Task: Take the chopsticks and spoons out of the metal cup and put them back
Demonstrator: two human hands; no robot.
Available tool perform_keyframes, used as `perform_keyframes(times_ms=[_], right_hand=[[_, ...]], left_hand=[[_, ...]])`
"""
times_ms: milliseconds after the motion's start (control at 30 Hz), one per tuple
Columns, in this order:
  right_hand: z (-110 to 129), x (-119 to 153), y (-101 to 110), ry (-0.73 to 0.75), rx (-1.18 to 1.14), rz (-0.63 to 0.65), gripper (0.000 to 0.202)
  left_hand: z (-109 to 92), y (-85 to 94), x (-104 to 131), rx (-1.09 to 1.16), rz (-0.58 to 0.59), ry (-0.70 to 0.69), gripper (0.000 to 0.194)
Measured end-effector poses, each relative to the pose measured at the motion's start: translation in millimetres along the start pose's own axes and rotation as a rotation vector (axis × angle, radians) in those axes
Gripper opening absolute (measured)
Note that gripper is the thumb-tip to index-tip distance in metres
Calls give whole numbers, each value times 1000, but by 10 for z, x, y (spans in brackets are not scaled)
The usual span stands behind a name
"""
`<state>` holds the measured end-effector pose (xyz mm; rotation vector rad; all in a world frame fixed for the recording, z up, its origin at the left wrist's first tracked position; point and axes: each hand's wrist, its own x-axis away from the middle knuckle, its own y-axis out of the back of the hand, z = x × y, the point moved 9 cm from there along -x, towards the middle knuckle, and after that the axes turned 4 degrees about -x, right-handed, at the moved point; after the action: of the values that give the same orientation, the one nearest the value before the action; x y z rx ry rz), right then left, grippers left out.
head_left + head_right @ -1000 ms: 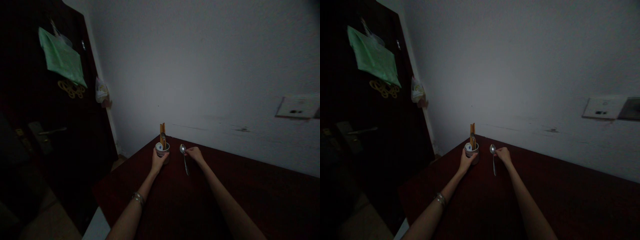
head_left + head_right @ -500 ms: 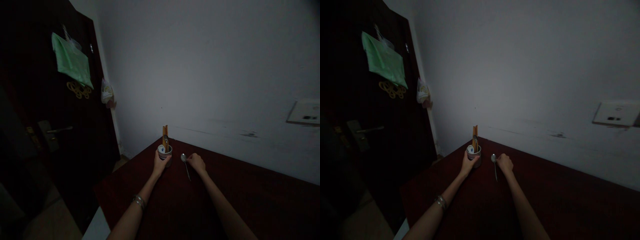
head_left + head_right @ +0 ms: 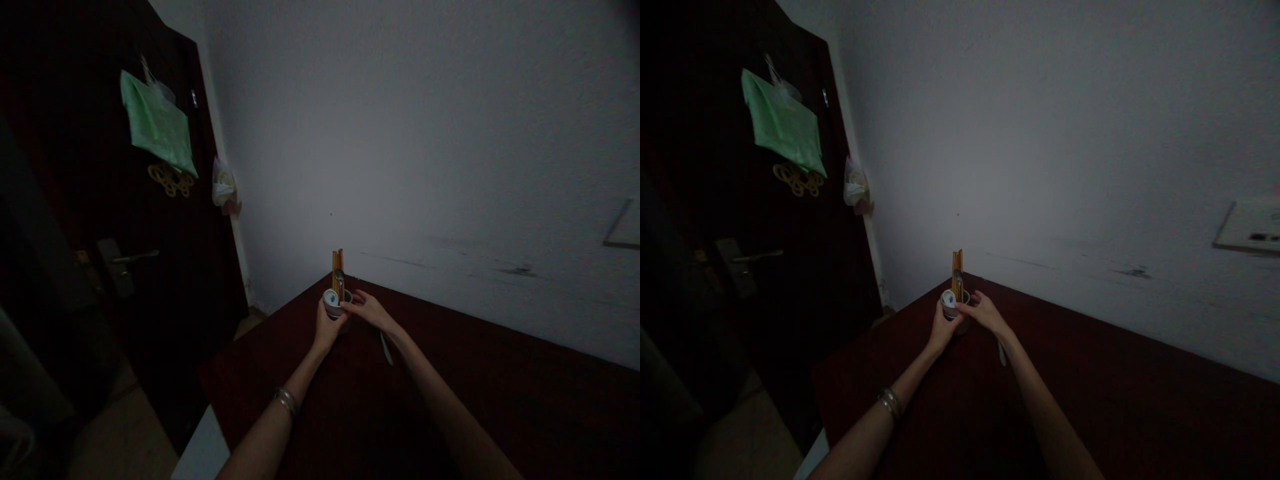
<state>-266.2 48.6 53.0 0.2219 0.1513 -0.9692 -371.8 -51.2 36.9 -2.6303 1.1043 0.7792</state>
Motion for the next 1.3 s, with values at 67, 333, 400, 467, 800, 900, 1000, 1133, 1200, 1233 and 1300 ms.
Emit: perform_keyframes(times_ms=[67, 333, 400, 467, 800, 900, 1000, 1133, 1200, 1233, 1300], right_hand=[[-10, 28, -117, 66, 27, 5, 69], [-20, 101, -176, 146, 112, -63, 52], [-5, 111, -170, 149, 129, -67, 52], [7, 121, -164, 151, 150, -73, 51], [9, 137, -159, 180, 183, -74, 55], [10, 126, -167, 189, 160, -61, 54], [9, 117, -179, 199, 122, -44, 54], [0, 117, -178, 209, 75, -41, 55], [-7, 121, -171, 199, 73, -46, 56], [-8, 123, -170, 194, 75, -44, 56], [-3, 128, -179, 186, 77, -31, 56]], left_hand=[[-4, -2, -2, -2, 2, 6, 63], [31, 19, 4, -64, 73, 24, 82], [23, 51, -9, -96, 153, 10, 91], [-8, 119, -42, -139, 228, -24, 94], [-456, 369, -515, -146, 293, -97, 64], [-630, 360, -701, -251, 276, -124, 36], [-698, 203, -779, -430, 472, -163, 24], [-646, 68, -781, -581, 688, -176, 26], [-616, 40, -790, -620, 726, -189, 24], [-602, 28, -796, -639, 737, -202, 22], [-587, 10, -813, -672, 740, -239, 19]])
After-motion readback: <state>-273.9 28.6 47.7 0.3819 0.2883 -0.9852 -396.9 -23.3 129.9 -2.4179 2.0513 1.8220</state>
